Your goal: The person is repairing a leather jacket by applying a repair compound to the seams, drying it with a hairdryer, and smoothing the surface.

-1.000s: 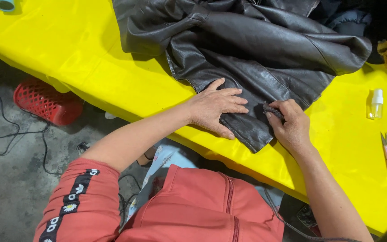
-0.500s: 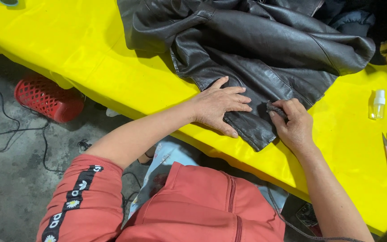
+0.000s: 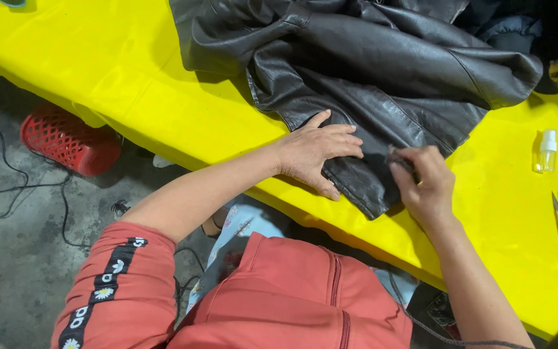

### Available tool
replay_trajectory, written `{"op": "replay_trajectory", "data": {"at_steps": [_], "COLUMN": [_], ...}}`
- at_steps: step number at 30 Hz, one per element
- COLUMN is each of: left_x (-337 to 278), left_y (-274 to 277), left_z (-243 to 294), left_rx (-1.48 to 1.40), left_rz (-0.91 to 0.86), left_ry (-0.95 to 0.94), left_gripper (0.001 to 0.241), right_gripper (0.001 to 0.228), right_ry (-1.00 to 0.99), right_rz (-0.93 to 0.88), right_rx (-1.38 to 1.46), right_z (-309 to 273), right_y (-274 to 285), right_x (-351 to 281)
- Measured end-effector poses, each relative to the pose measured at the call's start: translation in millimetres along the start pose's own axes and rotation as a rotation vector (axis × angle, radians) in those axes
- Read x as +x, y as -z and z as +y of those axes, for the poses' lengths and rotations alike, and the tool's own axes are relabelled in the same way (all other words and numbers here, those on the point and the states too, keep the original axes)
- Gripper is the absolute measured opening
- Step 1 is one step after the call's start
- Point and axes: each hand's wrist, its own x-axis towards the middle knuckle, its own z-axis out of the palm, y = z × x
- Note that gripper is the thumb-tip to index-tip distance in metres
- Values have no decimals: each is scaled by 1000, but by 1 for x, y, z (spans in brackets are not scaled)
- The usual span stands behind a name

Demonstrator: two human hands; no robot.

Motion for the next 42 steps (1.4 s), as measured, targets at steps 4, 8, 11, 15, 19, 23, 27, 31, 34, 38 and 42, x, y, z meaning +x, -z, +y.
{"op": "replay_trajectory", "data": {"at_steps": [4, 8, 11, 15, 19, 23, 27, 31, 34, 38, 42], "left_x": [0, 0, 3, 0, 3, 2, -1, -1, -1, 1, 1], "left_y": [-9, -7, -11, -3, -9, -10, -5, -7, -5, -9, -14], "left_z": [-9, -15, -24, -19, -22, -21, -19, -19, -19, -21, -24], "left_rx": [-91, -128, -197, -213, -202, -199, -211, -209, -207, -202, -187], "left_rz": [162, 196, 153, 127, 147, 180, 175, 182, 181, 202, 220], "left_ry": [-68, -130, -134, -108, -111, -108, -109, -121, -128, -133, -147], "left_gripper": [74, 60, 59, 56, 55, 56, 54, 55, 56, 55, 55], "right_gripper": [22, 19, 20, 22, 21, 20, 22, 21, 20, 20, 20], "right_ry": [271, 194, 84, 33, -10, -44, 15, -19, -3, -15, -2], "right_rz": [-58, -135, -140, -135, -123, -137, -129, -132, -121, -134, -132], "right_rx": [-136, -224, -251, -231, -245, -261, -252, -228, -234, -225, -234], "right_z": [-10, 0, 8, 10, 0, -7, -4, -4, -2, -6, -8], "right_y": [-13, -9, 0, -3, -2, -2, -4, -3, -3, -2, -3], "right_x": [-8, 1, 5, 2, 1, 4, 5, 4, 3, 4, 4]}}
